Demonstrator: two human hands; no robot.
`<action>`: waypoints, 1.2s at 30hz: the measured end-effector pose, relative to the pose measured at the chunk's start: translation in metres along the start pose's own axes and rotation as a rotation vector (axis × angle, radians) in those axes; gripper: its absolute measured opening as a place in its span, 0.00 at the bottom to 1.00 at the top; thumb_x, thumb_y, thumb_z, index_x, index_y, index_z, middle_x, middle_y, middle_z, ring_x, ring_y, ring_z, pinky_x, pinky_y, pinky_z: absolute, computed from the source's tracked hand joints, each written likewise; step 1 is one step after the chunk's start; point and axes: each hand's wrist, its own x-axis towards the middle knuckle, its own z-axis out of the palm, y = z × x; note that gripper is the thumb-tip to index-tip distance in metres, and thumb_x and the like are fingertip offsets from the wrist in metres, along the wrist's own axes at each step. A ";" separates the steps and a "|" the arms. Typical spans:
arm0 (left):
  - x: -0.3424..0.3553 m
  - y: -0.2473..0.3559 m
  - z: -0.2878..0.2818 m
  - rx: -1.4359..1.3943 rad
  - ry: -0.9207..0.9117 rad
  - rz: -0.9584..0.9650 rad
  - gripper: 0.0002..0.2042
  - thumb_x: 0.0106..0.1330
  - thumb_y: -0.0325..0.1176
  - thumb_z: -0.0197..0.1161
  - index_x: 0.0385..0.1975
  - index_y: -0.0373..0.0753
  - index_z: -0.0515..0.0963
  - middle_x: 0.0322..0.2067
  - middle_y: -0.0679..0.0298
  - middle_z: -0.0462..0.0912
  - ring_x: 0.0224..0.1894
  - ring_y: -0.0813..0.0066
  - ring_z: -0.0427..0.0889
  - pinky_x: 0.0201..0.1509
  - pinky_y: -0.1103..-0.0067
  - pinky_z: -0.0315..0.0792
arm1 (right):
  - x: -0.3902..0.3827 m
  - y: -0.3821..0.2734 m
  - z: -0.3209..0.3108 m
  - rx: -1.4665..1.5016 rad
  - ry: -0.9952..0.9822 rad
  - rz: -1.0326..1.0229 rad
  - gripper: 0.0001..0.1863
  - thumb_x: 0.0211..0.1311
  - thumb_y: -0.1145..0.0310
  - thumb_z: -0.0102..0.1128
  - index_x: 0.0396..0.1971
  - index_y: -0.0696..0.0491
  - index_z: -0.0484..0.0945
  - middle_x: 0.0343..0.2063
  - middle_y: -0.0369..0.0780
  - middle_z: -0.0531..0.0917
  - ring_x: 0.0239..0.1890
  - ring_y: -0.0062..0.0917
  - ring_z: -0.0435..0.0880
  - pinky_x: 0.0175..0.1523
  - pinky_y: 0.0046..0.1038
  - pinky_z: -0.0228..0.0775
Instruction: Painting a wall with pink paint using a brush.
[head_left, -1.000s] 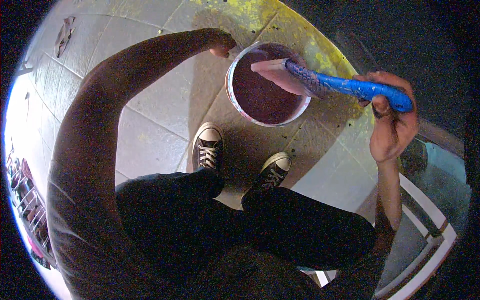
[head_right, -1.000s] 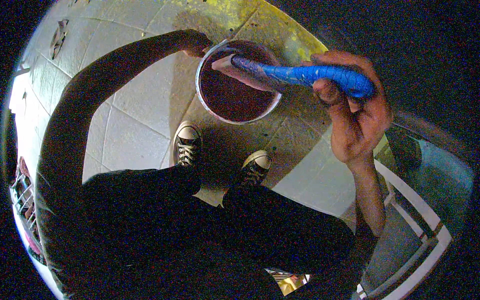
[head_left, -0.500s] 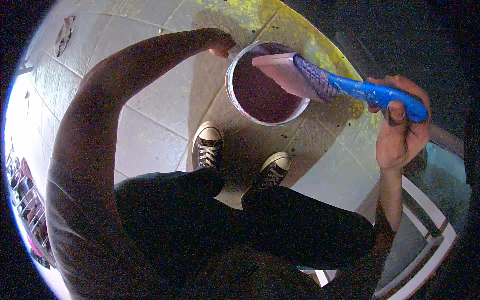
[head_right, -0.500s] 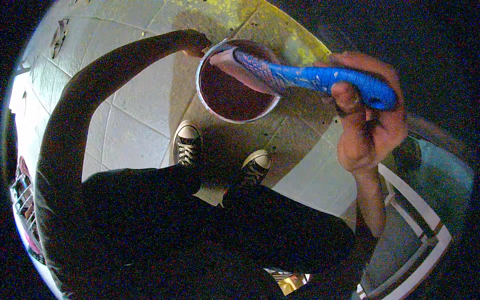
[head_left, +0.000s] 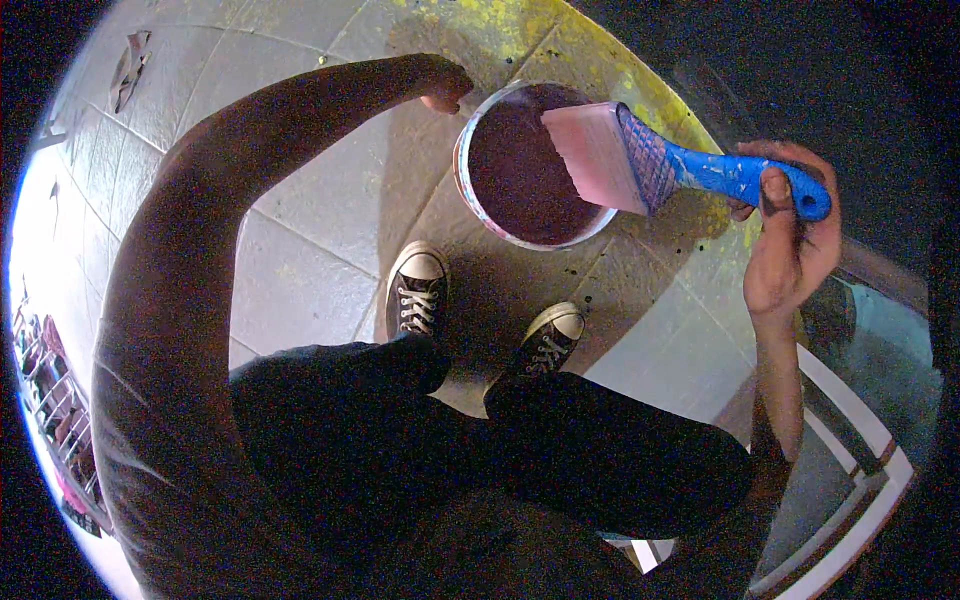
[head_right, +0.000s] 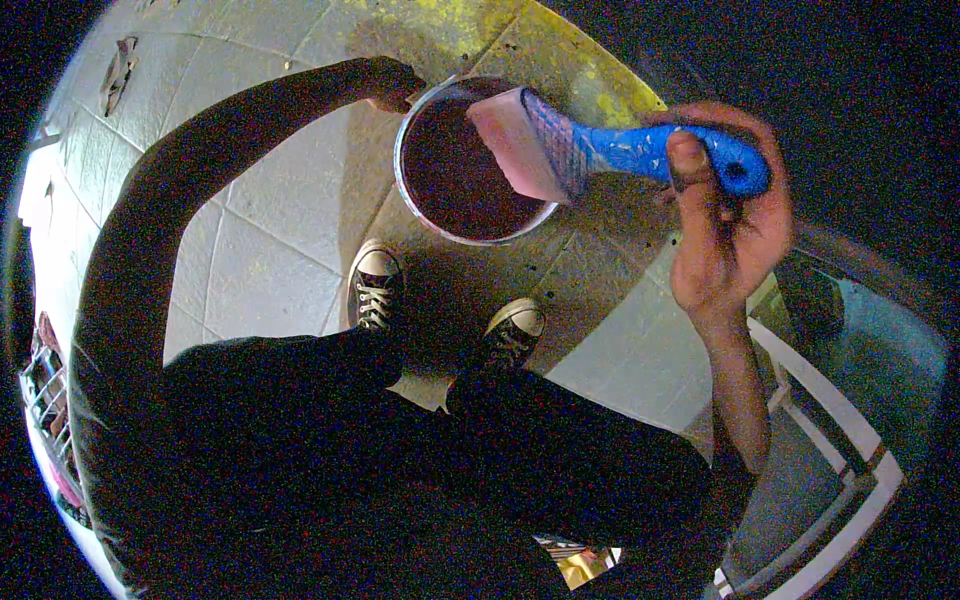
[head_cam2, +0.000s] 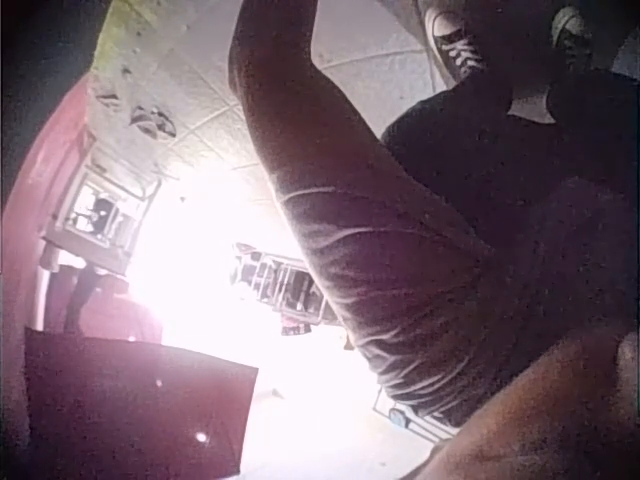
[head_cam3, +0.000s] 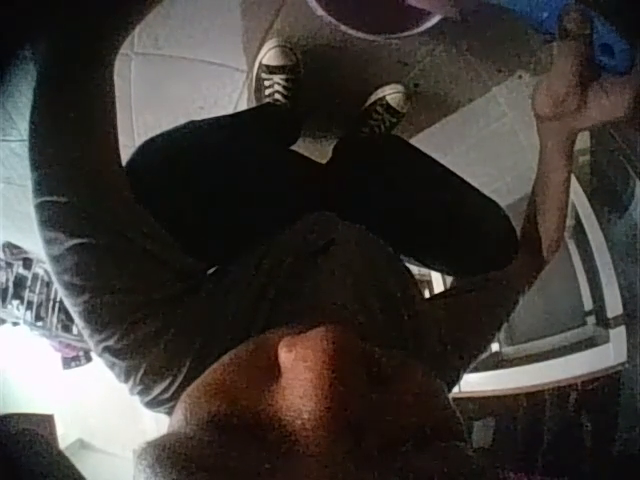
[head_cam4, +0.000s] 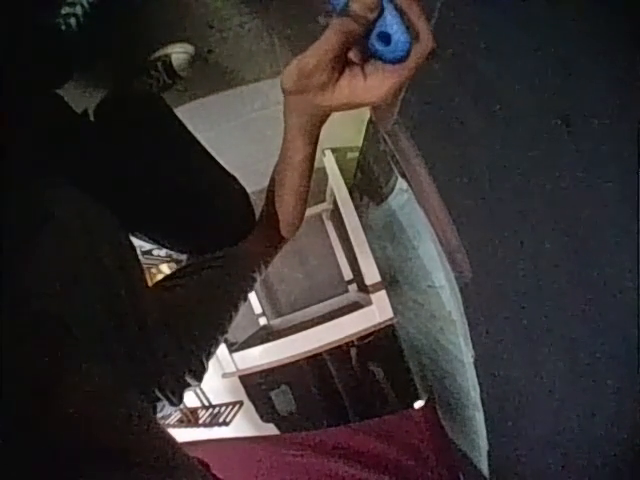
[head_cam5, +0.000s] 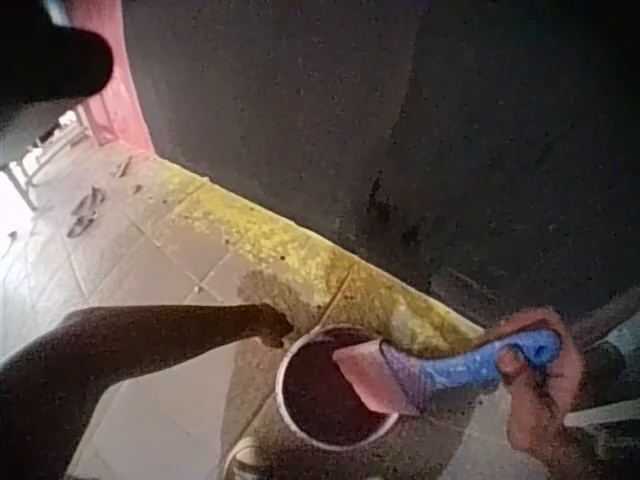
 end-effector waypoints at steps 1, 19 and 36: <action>-0.001 0.001 -0.002 0.000 -0.001 0.001 0.19 0.54 0.42 0.51 0.36 0.31 0.72 0.35 0.49 0.76 0.40 0.55 0.75 0.43 0.65 0.69 | 0.001 0.002 -0.001 0.000 0.000 0.001 0.12 0.52 0.67 0.57 0.35 0.56 0.71 0.30 0.37 0.77 0.30 0.18 0.75 0.31 0.16 0.67; 0.004 -0.007 0.011 -0.038 0.091 0.022 0.17 0.54 0.41 0.51 0.33 0.31 0.73 0.34 0.49 0.76 0.40 0.55 0.75 0.41 0.66 0.70 | -0.010 0.096 -0.052 0.251 -0.143 0.208 0.11 0.52 0.74 0.55 0.36 0.55 0.68 0.37 0.39 0.73 0.38 0.24 0.73 0.41 0.26 0.71; 0.008 -0.002 0.005 0.062 0.040 0.043 0.20 0.51 0.48 0.55 0.34 0.37 0.71 0.30 0.53 0.77 0.37 0.55 0.75 0.39 0.65 0.71 | -0.009 0.070 -0.077 -0.568 -0.703 0.063 0.26 0.35 0.88 0.50 0.42 0.58 0.65 0.41 0.40 0.69 0.47 0.28 0.69 0.48 0.25 0.62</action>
